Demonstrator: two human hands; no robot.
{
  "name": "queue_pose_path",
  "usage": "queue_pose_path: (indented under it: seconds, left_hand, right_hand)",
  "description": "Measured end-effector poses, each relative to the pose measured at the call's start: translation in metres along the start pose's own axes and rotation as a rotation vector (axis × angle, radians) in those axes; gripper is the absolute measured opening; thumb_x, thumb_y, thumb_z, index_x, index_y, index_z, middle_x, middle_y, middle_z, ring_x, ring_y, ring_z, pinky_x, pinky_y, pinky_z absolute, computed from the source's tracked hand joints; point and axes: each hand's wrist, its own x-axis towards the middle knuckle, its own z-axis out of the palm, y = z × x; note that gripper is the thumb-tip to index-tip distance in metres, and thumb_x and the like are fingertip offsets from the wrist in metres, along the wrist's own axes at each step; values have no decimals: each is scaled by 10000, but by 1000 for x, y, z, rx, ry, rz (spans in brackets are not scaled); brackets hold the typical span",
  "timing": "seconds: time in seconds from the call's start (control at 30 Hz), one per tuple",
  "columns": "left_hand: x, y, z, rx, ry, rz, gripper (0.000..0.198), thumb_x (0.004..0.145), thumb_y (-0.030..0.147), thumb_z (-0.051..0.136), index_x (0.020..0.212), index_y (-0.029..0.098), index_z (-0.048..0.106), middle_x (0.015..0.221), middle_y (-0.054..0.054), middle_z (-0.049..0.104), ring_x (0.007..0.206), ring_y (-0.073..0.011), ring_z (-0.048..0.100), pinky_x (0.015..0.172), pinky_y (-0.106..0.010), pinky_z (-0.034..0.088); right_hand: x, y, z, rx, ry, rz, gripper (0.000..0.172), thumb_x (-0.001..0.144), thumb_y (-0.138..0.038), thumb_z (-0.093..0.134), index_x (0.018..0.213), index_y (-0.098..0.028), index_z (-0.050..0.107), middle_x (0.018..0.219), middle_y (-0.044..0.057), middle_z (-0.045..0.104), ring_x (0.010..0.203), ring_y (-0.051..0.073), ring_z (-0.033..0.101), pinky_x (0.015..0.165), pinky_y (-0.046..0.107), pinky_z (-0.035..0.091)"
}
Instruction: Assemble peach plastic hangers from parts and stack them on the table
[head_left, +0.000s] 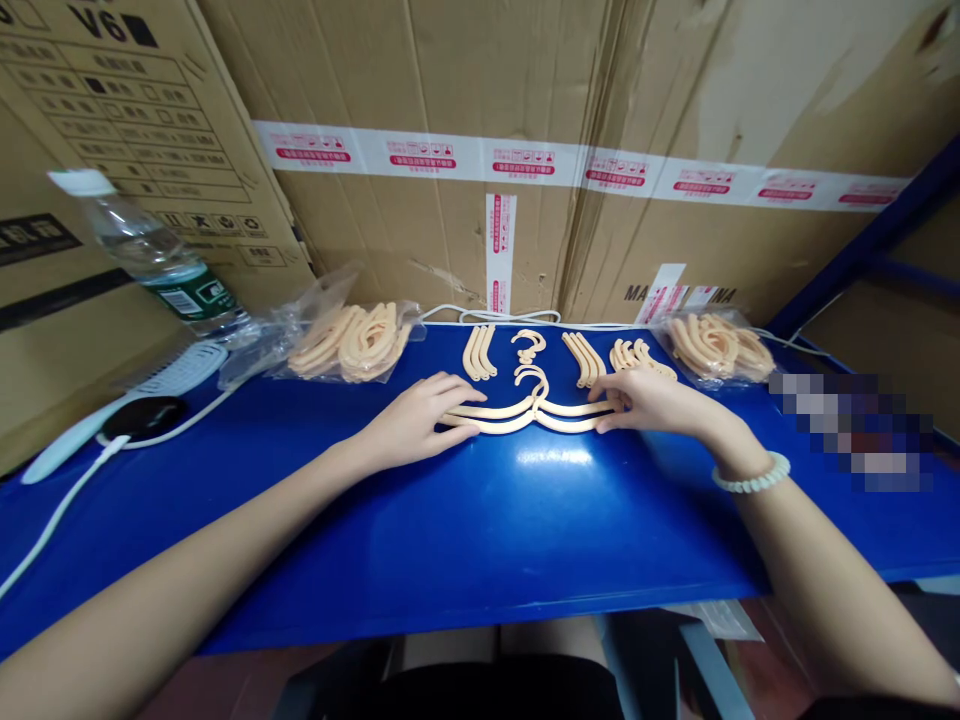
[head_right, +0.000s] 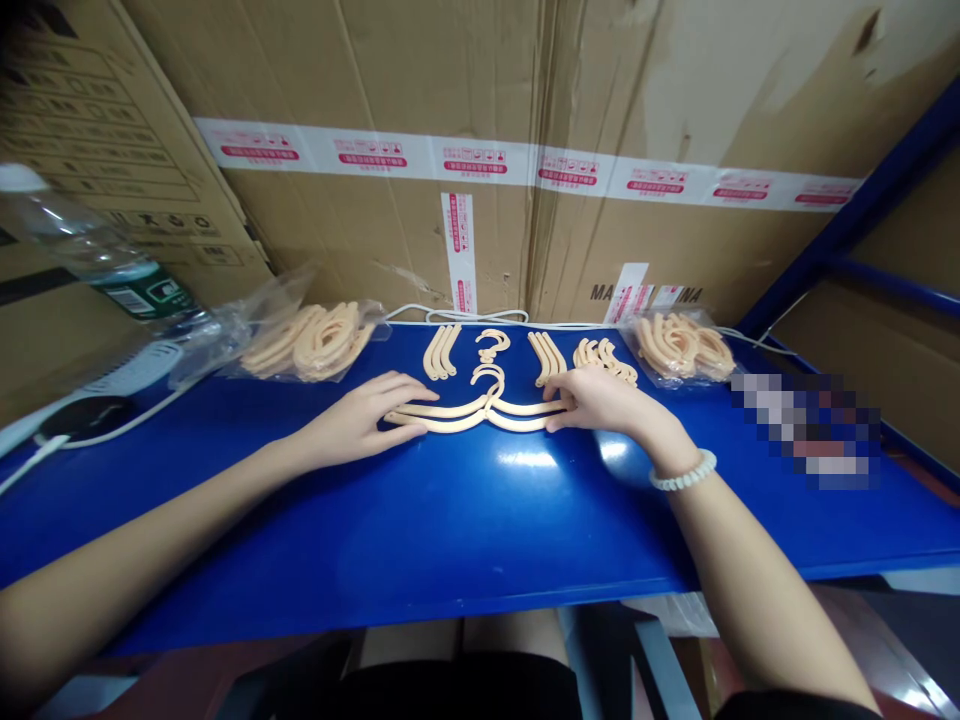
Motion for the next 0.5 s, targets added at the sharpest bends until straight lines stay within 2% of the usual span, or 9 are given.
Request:
queue_pose_path:
  seconds: [0.13, 0.3, 0.5]
  left_hand:
    - [1, -2, 3, 23, 9, 4, 243, 999, 351, 546, 1116, 196, 692, 1081, -84, 710, 1021, -245, 617, 903, -398, 492]
    - [1, -7, 4, 30, 56, 14, 224, 989, 350, 571, 1070, 200, 716, 1062, -74, 728, 1002, -237, 638, 913, -400, 499]
    - [0, -7, 6, 31, 56, -22, 211, 988, 333, 567, 1072, 196, 703, 1067, -78, 715, 1004, -238, 646, 919, -397, 505]
  right_hand:
    - [0, -1, 2, -10, 0, 12, 237, 810, -389, 724, 907, -173, 708, 658, -2, 634, 606, 164, 579, 595, 279, 354]
    - [1, -2, 4, 8, 15, 20, 246, 815, -408, 702, 896, -176, 689, 644, -9, 610, 588, 157, 564, 574, 270, 345]
    - [3, -2, 5, -2, 47, 11, 247, 819, -406, 674, 909, -177, 682, 642, -5, 616, 595, 164, 567, 587, 273, 353]
